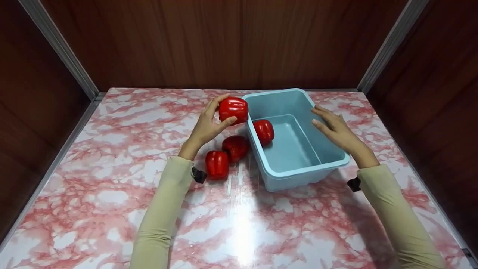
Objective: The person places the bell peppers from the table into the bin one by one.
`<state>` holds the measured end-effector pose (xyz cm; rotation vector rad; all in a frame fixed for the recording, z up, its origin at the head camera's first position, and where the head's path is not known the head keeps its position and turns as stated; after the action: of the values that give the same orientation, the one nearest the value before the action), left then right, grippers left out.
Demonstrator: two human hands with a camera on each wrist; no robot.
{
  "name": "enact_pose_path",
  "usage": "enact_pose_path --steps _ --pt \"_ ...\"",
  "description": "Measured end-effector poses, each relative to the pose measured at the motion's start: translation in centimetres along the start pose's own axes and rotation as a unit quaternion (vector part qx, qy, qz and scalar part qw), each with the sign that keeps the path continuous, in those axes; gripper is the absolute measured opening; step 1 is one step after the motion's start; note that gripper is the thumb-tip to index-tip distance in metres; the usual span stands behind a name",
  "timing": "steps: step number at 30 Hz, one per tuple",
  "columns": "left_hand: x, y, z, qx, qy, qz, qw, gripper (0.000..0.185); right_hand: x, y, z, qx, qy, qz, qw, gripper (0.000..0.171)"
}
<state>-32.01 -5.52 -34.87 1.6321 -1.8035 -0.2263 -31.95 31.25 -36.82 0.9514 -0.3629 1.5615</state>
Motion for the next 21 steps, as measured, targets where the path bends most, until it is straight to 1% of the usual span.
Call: enact_pose_path --steps 8,15,21 --pt "-0.11 0.12 -0.15 -0.003 0.002 -0.001 1.0 0.065 -0.07 0.01 0.01 -0.008 -0.002 0.003 1.0 0.052" --pt "-0.3 0.28 -0.42 -0.021 0.006 -0.005 0.9997 0.063 -0.05 -0.08 0.05 -0.004 0.002 0.0 1.0 0.052" --pt "-0.54 0.49 -0.62 -0.01 0.006 -0.001 0.9999 0.064 -0.07 -0.07 -0.07 -0.004 0.003 -0.001 1.0 0.051"
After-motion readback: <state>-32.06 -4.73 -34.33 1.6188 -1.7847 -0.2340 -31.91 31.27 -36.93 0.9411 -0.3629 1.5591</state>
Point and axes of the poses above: each hand's wrist, its own y-axis towards the middle knuckle, its own x-axis out of the back of the hand, z = x × y, the point moved 4 cm from there along y, towards the middle knuckle, and after that the axes turned 6 degrees about -z, right-handed, at the moved point
